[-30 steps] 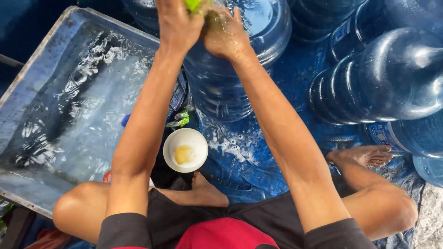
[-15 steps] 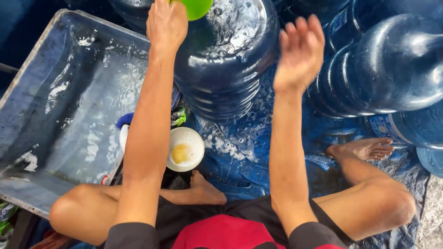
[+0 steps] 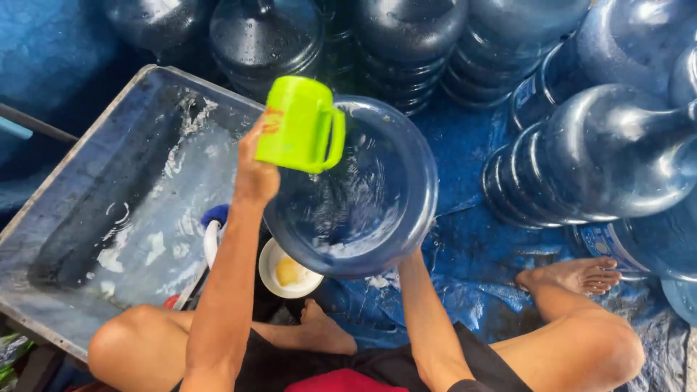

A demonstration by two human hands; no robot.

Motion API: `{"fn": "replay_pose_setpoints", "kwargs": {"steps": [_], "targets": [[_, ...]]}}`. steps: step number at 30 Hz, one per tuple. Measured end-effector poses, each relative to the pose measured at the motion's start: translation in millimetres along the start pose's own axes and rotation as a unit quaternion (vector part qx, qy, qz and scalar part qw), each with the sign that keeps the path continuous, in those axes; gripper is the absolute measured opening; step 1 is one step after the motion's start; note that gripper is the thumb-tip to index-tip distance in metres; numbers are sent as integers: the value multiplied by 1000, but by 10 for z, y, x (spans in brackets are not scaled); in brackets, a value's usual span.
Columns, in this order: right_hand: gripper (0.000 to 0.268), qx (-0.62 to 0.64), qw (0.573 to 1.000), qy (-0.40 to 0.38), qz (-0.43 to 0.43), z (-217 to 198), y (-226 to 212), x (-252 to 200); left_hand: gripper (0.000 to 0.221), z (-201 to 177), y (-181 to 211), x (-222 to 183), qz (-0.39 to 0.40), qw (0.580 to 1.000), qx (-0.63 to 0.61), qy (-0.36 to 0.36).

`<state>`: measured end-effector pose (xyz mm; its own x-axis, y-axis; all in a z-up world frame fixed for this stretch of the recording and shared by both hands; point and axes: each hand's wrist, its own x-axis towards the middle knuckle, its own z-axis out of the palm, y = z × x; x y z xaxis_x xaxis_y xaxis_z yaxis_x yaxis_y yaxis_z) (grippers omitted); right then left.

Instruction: Cleaning and rinsing large plastic water jugs using a sponge, soapy water, and a hose.

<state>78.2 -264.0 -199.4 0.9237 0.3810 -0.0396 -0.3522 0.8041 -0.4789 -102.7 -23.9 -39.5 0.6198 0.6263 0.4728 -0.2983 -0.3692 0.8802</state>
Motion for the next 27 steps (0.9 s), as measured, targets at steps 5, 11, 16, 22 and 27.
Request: {"fn": "replay_pose_setpoints", "kwargs": {"steps": [5, 11, 16, 22, 27], "targets": [[75, 16, 999, -20, 29, -40, -528, 307, 34, -335, -384, 37, -48, 995, -65, 64], [55, -47, 997, -10, 63, 696, -1614, 1144, 40, -247, -798, 97, -108, 963, -190, 160], [39, -232, 973, 9, -8, 1420, -1954, 1105, 47, -39, -1138, 22, -180, 914, -257, 259], [39, -338, 934, -93, -68, 1914, -1954, 511, 58, -594, -1670, -197, -260, 821, -299, 410], [47, -509, 796, -276, -175, 1541, -1608, 575, 86, -2287, -3166, -692, -244, 826, 337, 381]]}}
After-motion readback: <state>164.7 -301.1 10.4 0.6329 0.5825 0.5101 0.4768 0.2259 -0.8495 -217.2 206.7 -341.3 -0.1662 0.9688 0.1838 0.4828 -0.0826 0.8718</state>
